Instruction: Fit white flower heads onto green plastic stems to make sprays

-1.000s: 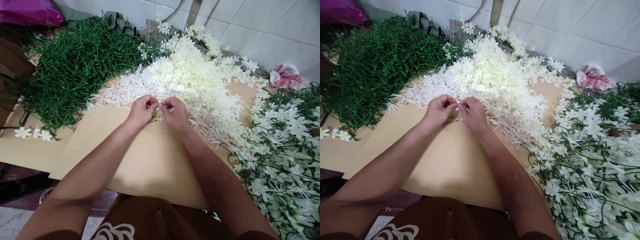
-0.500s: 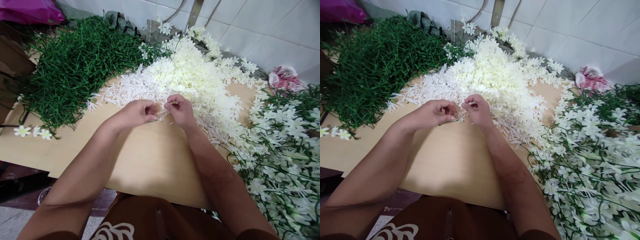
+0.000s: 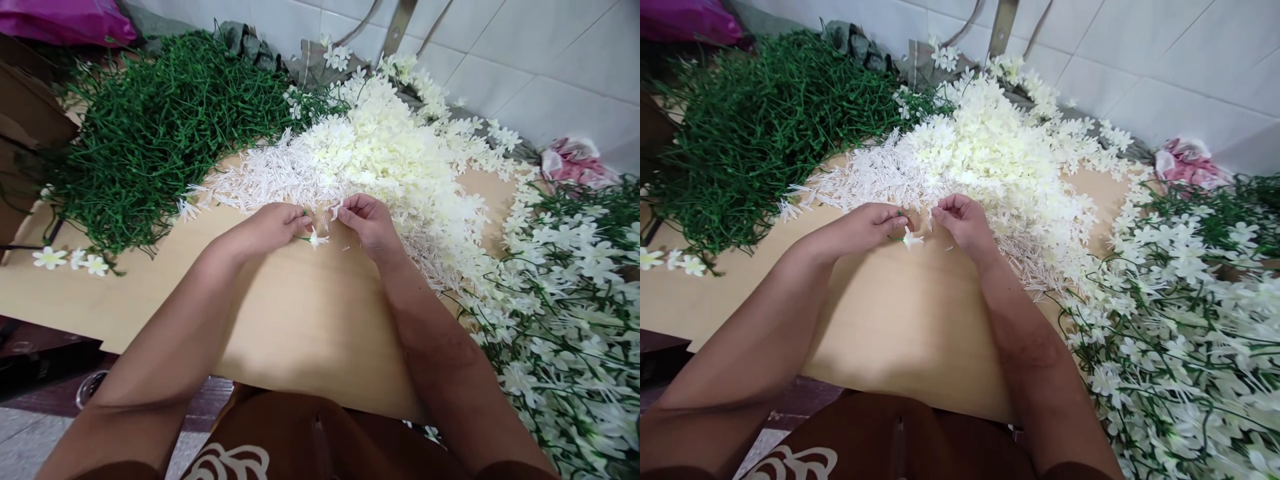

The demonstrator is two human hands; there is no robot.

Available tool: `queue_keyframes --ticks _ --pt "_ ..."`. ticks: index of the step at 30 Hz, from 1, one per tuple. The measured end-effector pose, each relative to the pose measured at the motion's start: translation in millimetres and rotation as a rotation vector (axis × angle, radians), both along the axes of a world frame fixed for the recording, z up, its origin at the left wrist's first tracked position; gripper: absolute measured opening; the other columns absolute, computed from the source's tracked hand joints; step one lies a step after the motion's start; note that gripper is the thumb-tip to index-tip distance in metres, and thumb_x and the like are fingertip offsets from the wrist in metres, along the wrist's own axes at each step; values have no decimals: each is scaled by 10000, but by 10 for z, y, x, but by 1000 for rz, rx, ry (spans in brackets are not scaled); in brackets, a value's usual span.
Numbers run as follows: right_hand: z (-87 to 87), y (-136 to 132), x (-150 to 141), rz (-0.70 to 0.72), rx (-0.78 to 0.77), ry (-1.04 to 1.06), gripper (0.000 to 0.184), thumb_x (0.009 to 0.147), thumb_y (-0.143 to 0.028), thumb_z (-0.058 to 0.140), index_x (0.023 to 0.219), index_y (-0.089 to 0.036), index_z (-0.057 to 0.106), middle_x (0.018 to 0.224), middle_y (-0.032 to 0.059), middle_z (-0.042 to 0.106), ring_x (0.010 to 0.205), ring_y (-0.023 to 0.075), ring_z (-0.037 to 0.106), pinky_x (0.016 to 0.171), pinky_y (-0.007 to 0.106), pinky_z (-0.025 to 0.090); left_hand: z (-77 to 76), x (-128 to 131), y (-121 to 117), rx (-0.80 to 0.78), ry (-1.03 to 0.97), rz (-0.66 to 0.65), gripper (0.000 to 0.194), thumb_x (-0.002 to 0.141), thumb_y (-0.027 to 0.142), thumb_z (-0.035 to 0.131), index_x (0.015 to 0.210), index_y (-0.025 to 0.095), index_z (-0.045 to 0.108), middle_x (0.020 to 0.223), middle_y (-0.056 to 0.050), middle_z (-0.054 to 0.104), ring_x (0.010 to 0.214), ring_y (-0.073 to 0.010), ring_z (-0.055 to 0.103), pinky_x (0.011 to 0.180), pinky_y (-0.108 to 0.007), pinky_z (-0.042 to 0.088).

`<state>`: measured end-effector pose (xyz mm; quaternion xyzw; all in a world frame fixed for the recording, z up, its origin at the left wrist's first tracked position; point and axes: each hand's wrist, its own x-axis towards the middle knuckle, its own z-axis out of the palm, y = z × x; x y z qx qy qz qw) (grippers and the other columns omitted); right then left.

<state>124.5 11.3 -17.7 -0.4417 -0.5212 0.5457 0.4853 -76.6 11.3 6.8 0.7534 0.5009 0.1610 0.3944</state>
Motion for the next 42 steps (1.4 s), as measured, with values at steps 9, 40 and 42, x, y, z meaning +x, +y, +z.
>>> queue_keyframes --ticks 9,40,42 --pt "57 -58 -72 180 -73 -25 481 541 -572 832 681 -174 601 629 -7 620 567 100 540 550 247 430 52 44 -20 -15 58 -121 332 798 333 383 917 146 630 837 -33 631 763 -163 539 717 -274 413" --pt "20 -12 -74 75 -18 4 482 528 -601 819 637 -192 587 592 -33 601 549 86 525 576 255 453 -64 208 11 -392 -627 74 369 785 465 617 649 173 438 570 64 319 467 -40 240 425 -185 155" --pt "21 -9 -71 81 -9 13 473 538 -590 821 635 -191 587 591 -33 602 549 86 530 576 255 458 -48 223 9 -420 -655 102 363 781 432 633 627 172 432 553 69 310 454 -35 231 414 -181 145"
